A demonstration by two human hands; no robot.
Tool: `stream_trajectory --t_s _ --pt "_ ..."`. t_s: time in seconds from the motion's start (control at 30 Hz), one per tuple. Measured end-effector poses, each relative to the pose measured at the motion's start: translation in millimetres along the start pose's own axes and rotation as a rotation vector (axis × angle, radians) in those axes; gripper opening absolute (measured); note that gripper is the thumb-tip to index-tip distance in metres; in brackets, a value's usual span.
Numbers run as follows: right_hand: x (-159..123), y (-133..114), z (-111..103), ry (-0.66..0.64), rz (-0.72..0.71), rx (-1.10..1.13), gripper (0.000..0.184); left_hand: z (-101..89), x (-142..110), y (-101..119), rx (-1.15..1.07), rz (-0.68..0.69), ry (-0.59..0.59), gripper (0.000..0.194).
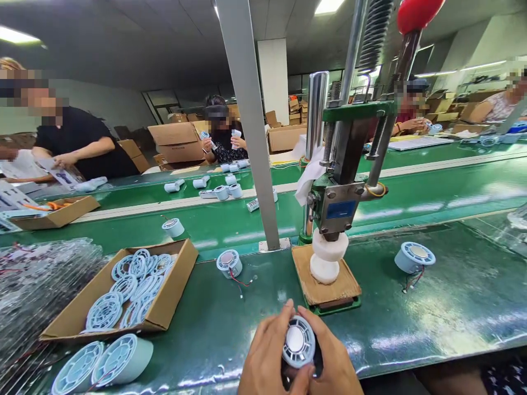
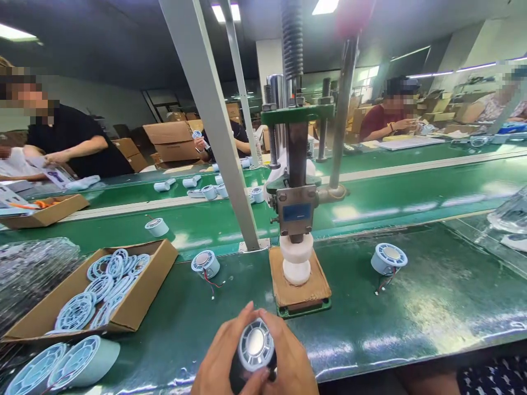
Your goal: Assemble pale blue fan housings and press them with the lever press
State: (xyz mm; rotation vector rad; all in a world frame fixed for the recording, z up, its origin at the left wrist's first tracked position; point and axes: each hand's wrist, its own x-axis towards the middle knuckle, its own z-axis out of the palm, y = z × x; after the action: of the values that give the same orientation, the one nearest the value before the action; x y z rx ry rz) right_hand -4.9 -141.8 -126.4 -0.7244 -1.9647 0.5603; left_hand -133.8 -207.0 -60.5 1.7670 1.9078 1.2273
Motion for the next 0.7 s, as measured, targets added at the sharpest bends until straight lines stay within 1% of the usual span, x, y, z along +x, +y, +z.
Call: stream_trajectory --t_s 0.1,0.2,0.3,0.4,0.47,0.53,0.6,0.7 --pt "-0.8 -1.2 3.5 0.036 0.017 0.038 0.071 4.5 4.2 6.4 0.042 0.048 0.006 0.077" --pt "-2.3 -0.4 6.8 0.052 0.015 0.025 0.067 8.8 0.4 -0.5 0.038 0.043 0.071 0.072" --pt "-2.9 0.6 9.3 0.061 0.005 -0.005 0.064 11.1 -5.5 -9.3 0.026 -0.01 0.11 0.064" --pt "-1.3 -0.2 10.1 0.096 0.002 -0.016 0.059 7.8 -5.7 -12.9 -0.002 -0.032 0.057 0.066" --pt "0.6 -1.5 9.1 0.124 0.001 -0.029 0.055 3.5 -3.3 -13.4 -0.013 -0.014 -0.007 0.071" --pt "2.5 -2.6 6.8 0.121 -0.012 -0.055 0.054 0.1 -1.2 -13.9 -0.013 0.02 -0.056 0.072" --pt "4.0 -3.1 3.7 0.088 -0.042 -0.098 0.059 -0.7 -0.6 -15.1 -0.012 0.054 -0.058 0.07" --pt "6.2 -3.6 0.3 0.041 -0.099 -0.164 0.07 1.5 -1.3 -16.5 0.0 0.086 -0.012 0.066"
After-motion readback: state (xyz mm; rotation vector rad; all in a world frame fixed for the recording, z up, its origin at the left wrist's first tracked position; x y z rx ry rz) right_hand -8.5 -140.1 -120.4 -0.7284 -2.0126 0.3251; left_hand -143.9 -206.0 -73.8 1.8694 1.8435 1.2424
